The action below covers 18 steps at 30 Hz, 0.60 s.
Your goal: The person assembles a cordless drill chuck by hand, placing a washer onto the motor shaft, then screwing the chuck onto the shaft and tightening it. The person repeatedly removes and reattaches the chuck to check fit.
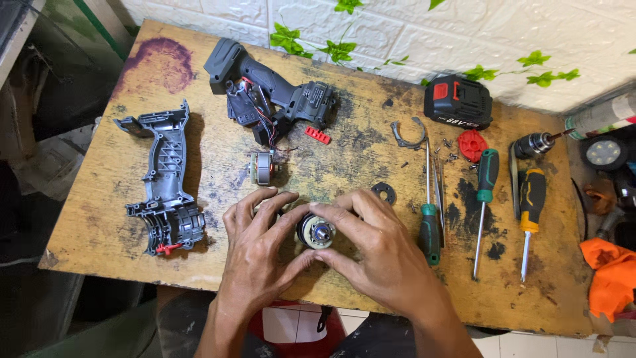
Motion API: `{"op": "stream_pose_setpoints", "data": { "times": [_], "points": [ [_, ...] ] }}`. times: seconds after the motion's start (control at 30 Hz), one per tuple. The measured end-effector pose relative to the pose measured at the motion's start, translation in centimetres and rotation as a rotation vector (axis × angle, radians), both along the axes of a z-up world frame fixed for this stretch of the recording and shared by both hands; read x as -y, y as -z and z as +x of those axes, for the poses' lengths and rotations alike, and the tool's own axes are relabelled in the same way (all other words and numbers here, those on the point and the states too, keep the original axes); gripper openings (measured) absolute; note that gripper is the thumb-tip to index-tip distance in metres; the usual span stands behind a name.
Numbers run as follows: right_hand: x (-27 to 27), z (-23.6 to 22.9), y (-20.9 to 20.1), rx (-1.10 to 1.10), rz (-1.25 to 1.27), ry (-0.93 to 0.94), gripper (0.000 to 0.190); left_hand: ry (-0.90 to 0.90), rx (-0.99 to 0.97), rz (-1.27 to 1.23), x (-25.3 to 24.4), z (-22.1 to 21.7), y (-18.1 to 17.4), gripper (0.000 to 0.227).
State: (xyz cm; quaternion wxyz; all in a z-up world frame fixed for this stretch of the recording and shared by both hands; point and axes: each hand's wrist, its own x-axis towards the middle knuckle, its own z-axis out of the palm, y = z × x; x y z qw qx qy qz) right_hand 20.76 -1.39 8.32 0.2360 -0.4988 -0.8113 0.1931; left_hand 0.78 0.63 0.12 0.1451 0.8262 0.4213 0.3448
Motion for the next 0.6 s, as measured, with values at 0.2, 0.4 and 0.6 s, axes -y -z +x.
{"op": "stream_pose_setpoints", "data": {
  "times": [0.2,0.4,0.6],
  "points": [
    [0.3,0.2,-0.8,0.127,0.016,0.014,0.036,-0.007,0.006,-0.004,0.1,0.1,0.0,0.056],
    [-0.1,-0.4,-0.8,0.159,0.032,-0.008,0.037,-0.019,0.004,0.040,0.1,0.3,0.0,0.052],
    [-0.1,-0.8,-0.6,0.215,0.024,-0.021,0.039,-0.010,0.014,0.010,0.1,0.1,0.1,0.052]
  ]
}}
